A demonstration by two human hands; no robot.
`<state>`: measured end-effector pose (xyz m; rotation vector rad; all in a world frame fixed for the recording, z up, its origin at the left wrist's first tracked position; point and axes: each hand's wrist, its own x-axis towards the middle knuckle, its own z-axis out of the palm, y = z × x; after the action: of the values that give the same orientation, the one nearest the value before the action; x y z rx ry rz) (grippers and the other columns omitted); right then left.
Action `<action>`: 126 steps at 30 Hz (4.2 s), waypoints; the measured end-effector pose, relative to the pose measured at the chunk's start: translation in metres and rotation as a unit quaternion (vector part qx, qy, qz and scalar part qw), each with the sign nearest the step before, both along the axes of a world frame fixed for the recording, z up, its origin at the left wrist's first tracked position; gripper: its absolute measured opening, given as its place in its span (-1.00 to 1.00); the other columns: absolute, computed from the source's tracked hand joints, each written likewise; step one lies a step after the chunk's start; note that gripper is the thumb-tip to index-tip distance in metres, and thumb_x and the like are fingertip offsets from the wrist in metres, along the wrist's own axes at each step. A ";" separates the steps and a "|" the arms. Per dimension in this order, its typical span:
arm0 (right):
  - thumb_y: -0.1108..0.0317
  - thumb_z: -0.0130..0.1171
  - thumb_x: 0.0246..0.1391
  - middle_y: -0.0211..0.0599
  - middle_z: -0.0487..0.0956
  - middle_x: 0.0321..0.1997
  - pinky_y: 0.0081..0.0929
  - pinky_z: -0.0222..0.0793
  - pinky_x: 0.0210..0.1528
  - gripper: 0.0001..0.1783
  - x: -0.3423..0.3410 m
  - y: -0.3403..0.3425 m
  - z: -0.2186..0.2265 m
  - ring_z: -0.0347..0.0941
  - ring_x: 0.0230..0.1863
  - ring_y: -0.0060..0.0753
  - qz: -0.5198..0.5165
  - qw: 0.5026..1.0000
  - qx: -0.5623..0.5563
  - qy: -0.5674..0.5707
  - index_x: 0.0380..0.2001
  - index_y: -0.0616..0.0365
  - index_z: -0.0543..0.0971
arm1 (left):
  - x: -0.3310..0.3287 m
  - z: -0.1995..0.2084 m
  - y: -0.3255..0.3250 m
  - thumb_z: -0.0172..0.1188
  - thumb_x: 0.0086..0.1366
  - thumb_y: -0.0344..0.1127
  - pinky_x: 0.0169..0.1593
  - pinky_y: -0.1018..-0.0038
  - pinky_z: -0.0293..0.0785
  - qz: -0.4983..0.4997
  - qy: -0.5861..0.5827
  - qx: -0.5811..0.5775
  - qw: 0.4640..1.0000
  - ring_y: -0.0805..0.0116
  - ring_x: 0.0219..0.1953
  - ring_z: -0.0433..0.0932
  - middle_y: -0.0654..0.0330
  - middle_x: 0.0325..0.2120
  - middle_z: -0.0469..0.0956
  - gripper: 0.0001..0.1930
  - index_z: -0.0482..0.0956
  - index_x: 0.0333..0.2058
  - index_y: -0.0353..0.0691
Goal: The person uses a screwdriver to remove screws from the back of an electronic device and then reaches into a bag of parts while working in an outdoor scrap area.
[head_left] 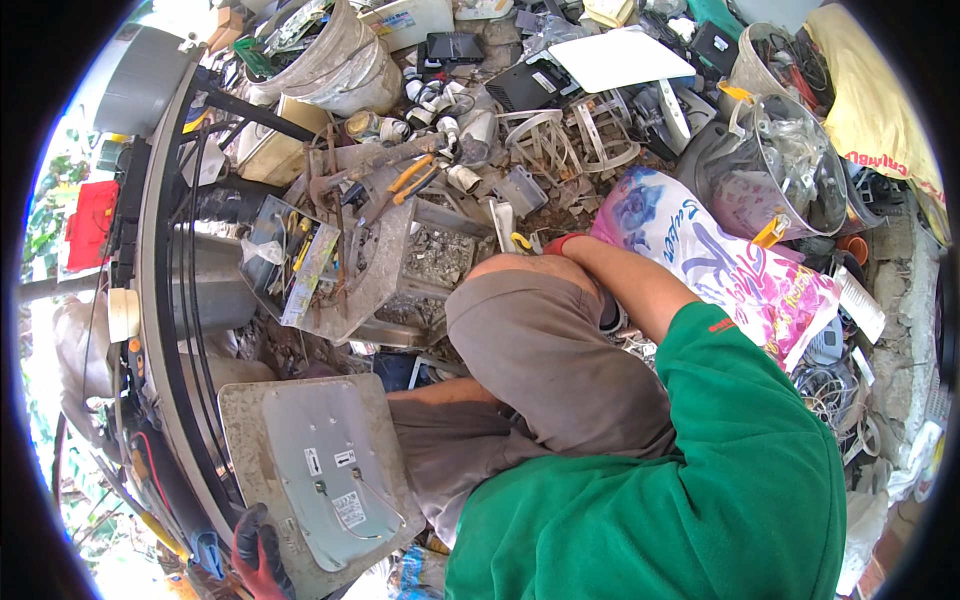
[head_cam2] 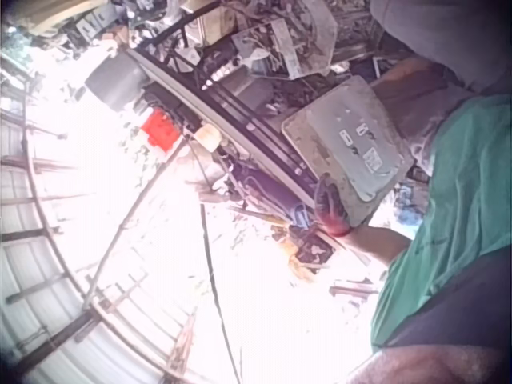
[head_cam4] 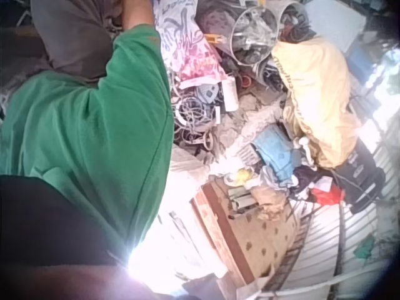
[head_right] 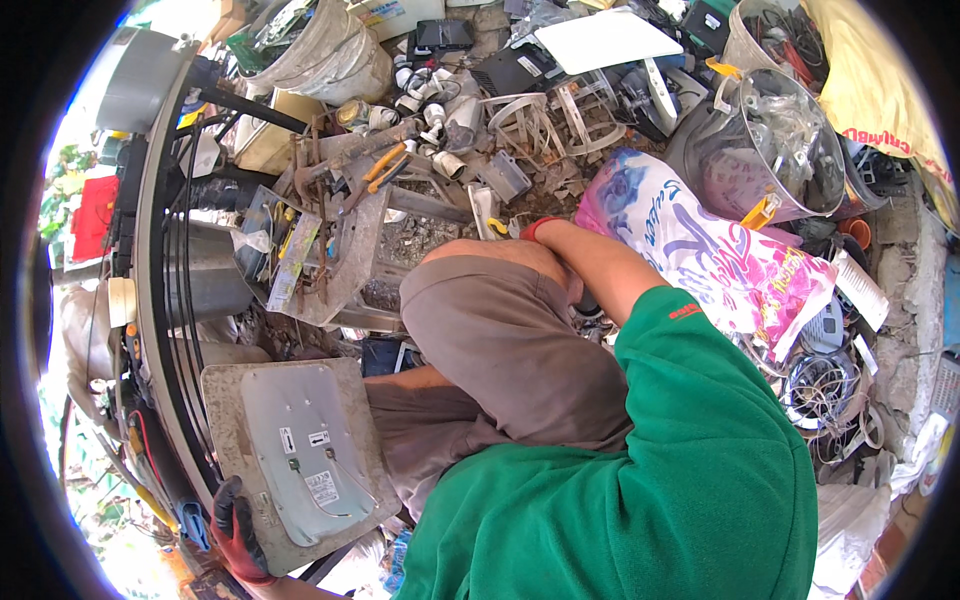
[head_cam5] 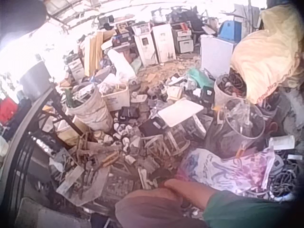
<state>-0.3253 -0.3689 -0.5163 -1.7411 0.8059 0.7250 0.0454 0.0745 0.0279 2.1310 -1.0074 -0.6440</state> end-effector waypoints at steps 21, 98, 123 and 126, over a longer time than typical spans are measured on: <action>-0.04 -0.09 0.35 -0.26 0.54 0.31 -0.07 0.29 0.28 -0.41 0.002 -0.017 -0.069 0.47 0.25 -0.16 0.010 1.000 -0.001 0.025 0.23 0.08 0.54 | 0.011 0.002 0.001 0.15 0.47 -0.34 0.10 0.41 0.46 0.001 0.005 0.009 1.000 0.38 -0.02 0.57 0.15 -0.02 0.62 -0.69 0.57 0.10 -0.36; 0.15 0.39 -0.03 0.04 0.67 -0.05 -0.28 0.47 0.03 -0.47 -0.107 0.082 0.004 0.60 -0.01 -0.14 -0.577 0.791 -0.171 -0.110 -0.10 0.37 0.63 | 0.004 -0.006 0.009 0.18 0.45 -0.35 0.09 0.43 0.46 0.010 -0.003 -0.026 1.000 0.41 -0.04 0.57 0.16 -0.05 0.63 -0.69 0.58 0.08 -0.37; 0.16 0.20 0.21 -0.29 0.69 -0.36 -0.35 0.48 -0.22 -0.67 -0.177 0.117 0.064 0.57 -0.33 -0.41 -0.600 0.722 -0.241 -0.246 -0.25 0.24 0.70 | -0.028 0.009 -0.011 0.13 0.35 -0.39 0.15 0.47 0.37 0.026 -0.016 -0.037 0.999 0.38 0.03 0.53 0.12 -0.06 0.65 -0.70 0.64 -0.01 -0.39; 0.29 0.15 0.31 -0.30 0.69 -0.12 -0.40 0.49 -0.02 -0.65 -0.153 0.102 0.130 0.60 -0.13 -0.41 -0.582 0.693 -0.263 -0.334 0.05 0.28 0.63 | -0.035 0.017 -0.013 0.08 0.35 -0.45 0.15 0.49 0.37 0.007 0.025 -0.020 0.999 0.40 0.05 0.52 0.11 0.00 0.62 -0.67 0.60 0.04 -0.42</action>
<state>-0.4788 -0.2668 -0.3861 -1.3438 1.3835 -1.0435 0.0105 0.0611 0.0452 2.0744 -0.9705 -0.6624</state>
